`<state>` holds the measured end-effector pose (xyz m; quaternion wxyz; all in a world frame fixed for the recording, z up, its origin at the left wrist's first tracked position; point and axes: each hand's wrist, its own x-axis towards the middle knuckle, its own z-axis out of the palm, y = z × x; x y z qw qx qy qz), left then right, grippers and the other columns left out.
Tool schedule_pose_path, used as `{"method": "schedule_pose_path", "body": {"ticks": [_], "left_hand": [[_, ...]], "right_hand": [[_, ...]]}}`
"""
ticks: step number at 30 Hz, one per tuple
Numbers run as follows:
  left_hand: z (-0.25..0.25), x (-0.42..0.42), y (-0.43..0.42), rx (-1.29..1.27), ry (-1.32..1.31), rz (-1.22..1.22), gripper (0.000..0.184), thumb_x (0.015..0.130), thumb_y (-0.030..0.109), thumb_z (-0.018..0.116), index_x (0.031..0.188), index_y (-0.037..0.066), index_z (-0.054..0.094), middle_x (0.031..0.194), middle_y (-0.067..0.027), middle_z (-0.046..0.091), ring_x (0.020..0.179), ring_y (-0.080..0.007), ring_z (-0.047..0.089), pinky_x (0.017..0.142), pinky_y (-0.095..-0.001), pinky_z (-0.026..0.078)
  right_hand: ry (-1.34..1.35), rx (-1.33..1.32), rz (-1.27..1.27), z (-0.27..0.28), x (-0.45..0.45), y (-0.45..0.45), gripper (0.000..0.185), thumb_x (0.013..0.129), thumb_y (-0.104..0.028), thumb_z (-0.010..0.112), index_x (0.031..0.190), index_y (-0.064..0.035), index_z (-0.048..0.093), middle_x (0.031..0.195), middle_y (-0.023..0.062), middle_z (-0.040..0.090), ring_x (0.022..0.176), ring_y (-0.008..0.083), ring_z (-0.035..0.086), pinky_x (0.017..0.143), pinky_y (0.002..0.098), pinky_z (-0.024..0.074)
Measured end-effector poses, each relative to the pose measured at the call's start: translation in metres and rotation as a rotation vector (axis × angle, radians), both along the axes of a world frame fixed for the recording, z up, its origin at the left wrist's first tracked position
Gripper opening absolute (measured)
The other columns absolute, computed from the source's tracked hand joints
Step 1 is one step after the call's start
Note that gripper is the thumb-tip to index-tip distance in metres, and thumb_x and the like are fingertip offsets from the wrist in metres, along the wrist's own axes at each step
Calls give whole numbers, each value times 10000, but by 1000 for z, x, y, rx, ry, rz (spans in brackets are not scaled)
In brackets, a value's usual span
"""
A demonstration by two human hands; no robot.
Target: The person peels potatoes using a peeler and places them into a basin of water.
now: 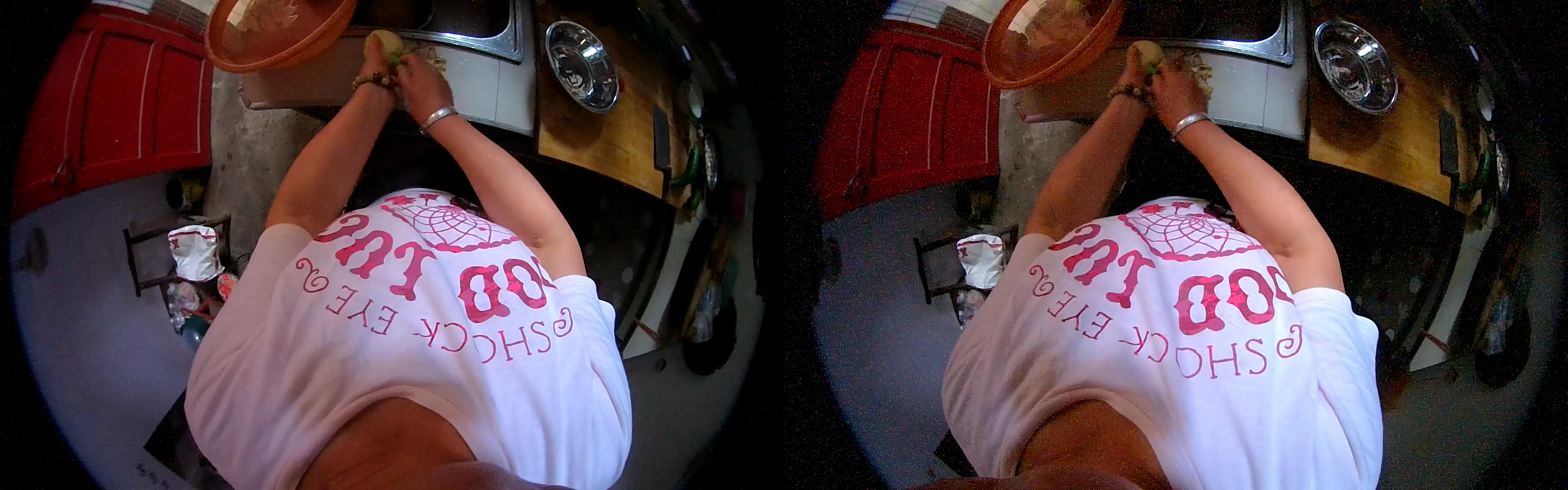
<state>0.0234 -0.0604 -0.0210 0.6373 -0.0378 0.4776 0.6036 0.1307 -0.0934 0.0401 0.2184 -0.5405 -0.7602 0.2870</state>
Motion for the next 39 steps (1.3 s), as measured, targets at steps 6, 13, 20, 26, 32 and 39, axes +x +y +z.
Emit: {"method": "schedule_pose_path", "body": {"ticks": [6, 13, 20, 26, 32, 39], "left_hand": [[-13, -12, 0, 158, 64, 12, 639, 832, 608, 446, 1205, 89, 463, 1127, -110, 519, 962, -305, 529, 817, -466, 466], [-25, -29, -5, 213, -205, -87, 713, 692, 558, 681, 1208, 110, 474, 1154, -115, 528, 1052, -290, 505, 883, -482, 437], [-4, -31, -19, 336, -205, -240, 571, 797, 400, 647, 1214, 80, 423, 1122, -125, 507, 1004, -267, 527, 808, -391, 498], [4, -36, -27, 318, -69, -417, 545, 809, 398, 629, 1217, 86, 446, 1131, -106, 526, 1012, -251, 544, 809, -376, 504], [-9, -31, -23, 228, -42, -368, 560, 796, 414, 641, 1210, 83, 464, 1123, -106, 545, 998, -233, 555, 821, -358, 504], [-20, -25, -18, 233, -133, -177, 546, 779, 327, 680, 1209, 108, 425, 1138, -142, 491, 1014, -292, 530, 852, -448, 487]], "right_hand": [[180, -229, 231, -31, 11, 13, 285, 877, -268, 483, 1029, -44, 573, 823, 133, 627, 645, 247, 593, 590, 344, 464], [954, -880, -247, -15, 42, 36, 314, 868, -318, 544, 1040, -59, 502, 621, -6, 411, 472, 80, 314, 425, 238, 293], [688, -698, -240, -24, 43, 53, 314, 847, -334, 552, 1009, -69, 598, 730, 78, 593, 601, 175, 555, 511, 323, 430], [302, -130, -53, -25, 40, 69, 333, 808, -356, 574, 994, -91, 654, 946, 139, 651, 863, 309, 612, 747, 387, 478], [156, -111, -63, -25, 32, 58, 325, 821, -360, 560, 1003, -102, 638, 949, 175, 636, 880, 342, 599, 770, 418, 471], [163, -81, -33, -25, 33, 33, 330, 841, -333, 530, 1005, -57, 606, 948, 195, 624, 875, 369, 588, 769, 438, 468]]}}
